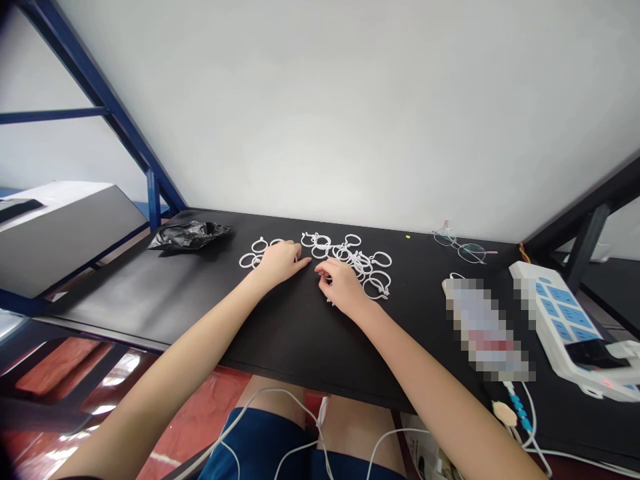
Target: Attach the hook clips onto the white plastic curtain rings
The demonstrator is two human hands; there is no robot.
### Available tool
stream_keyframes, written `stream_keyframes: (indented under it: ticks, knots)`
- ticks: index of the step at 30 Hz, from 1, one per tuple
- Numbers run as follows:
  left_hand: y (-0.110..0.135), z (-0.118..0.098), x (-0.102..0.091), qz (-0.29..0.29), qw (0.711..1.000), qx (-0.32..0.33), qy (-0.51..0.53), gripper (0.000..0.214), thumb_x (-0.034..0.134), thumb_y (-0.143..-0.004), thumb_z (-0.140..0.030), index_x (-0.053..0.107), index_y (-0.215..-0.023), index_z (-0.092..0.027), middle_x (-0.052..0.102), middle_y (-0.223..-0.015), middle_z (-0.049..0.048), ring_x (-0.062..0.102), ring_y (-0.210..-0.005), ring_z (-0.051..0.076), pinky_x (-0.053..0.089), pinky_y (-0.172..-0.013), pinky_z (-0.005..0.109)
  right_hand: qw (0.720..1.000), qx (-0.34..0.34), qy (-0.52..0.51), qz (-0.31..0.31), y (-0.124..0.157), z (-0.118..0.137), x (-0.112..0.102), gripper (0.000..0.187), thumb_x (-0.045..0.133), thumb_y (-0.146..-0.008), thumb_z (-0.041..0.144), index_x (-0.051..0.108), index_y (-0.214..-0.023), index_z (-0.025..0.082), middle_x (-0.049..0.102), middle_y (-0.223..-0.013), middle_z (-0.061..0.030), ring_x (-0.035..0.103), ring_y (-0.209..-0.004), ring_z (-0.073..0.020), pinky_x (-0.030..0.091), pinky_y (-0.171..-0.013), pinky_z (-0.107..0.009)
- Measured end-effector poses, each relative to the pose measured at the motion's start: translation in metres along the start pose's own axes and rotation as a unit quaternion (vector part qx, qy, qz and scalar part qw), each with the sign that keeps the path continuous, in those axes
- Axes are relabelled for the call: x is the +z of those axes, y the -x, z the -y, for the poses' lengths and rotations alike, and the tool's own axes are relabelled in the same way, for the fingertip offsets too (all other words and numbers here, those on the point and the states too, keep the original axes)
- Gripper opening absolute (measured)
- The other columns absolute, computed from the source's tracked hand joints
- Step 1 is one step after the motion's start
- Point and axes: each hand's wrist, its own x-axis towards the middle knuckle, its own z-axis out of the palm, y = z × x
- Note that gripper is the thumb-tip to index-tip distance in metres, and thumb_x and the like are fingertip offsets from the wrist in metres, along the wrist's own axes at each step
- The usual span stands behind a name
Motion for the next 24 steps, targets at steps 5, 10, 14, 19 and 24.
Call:
stream_keyframes:
  ticks: [5, 10, 14, 19, 24]
  knots:
    - [0.0009, -0.0013, -0.0022, 0.008, 1.0, -0.002, -0.009, 0.032, 0.052, -0.089, -0.045, 0.063, -0.085, -0.016, 0.064, -0.092, 0.0089, 0.061, -0.09, 0.023, 0.047, -0.071, 0.028, 1.0, 0.0, -0.005, 0.007, -0.0001, 0.0007, -0.0013, 0.027, 0.051, -0.071, 0.0, 0.063, -0.085, 0.019, 0.06, -0.078, -0.0019, 0.061, -0.072, -0.0161, 0.052, -0.07, -0.031]
    - [0.0015, -0.0015, -0.002, 0.0, 1.0, 0.001, -0.014, 0.032, 0.052, -0.089, -0.045, 0.063, -0.084, -0.016, 0.064, -0.091, 0.0085, 0.06, -0.092, 0.023, 0.048, -0.07, 0.029, 1.0, 0.002, -0.002, 0.01, 0.0, 0.0005, -0.0017, 0.027, 0.051, -0.07, -0.001, 0.062, -0.084, 0.019, 0.06, -0.078, -0.002, 0.061, -0.072, -0.0163, 0.051, -0.07, -0.031]
    - [0.0021, -0.0016, -0.0015, -0.003, 1.0, 0.003, -0.016, 0.031, 0.053, -0.089, -0.045, 0.062, -0.084, -0.016, 0.063, -0.092, 0.0084, 0.06, -0.093, 0.023, 0.048, -0.069, 0.029, 1.0, 0.001, -0.004, 0.009, 0.0005, 0.0, -0.0015, 0.027, 0.051, -0.07, -0.001, 0.062, -0.085, 0.02, 0.059, -0.078, -0.0015, 0.061, -0.071, -0.016, 0.051, -0.07, -0.031]
    - [0.0025, -0.0019, -0.002, -0.008, 1.0, 0.003, -0.016, 0.031, 0.054, -0.089, -0.045, 0.062, -0.083, -0.016, 0.062, -0.093, 0.0085, 0.059, -0.094, 0.024, 0.048, -0.069, 0.029, 1.0, 0.003, -0.012, 0.005, 0.0007, 0.0005, -0.0014, 0.026, 0.051, -0.07, 0.0, 0.062, -0.084, 0.019, 0.058, -0.077, -0.0013, 0.06, -0.07, -0.0156, 0.051, -0.069, -0.031]
    - [0.0023, -0.0018, -0.0014, -0.01, 1.0, 0.003, -0.017, 0.03, 0.054, -0.089, -0.045, 0.062, -0.087, -0.016, 0.062, -0.094, 0.0086, 0.059, -0.094, 0.024, 0.048, -0.069, 0.03, 1.0, 0.004, -0.015, 0.008, 0.0007, 0.0008, -0.001, 0.025, 0.052, -0.07, 0.0, 0.062, -0.084, 0.019, 0.058, -0.077, -0.0015, 0.059, -0.07, -0.0155, 0.05, -0.068, -0.031]
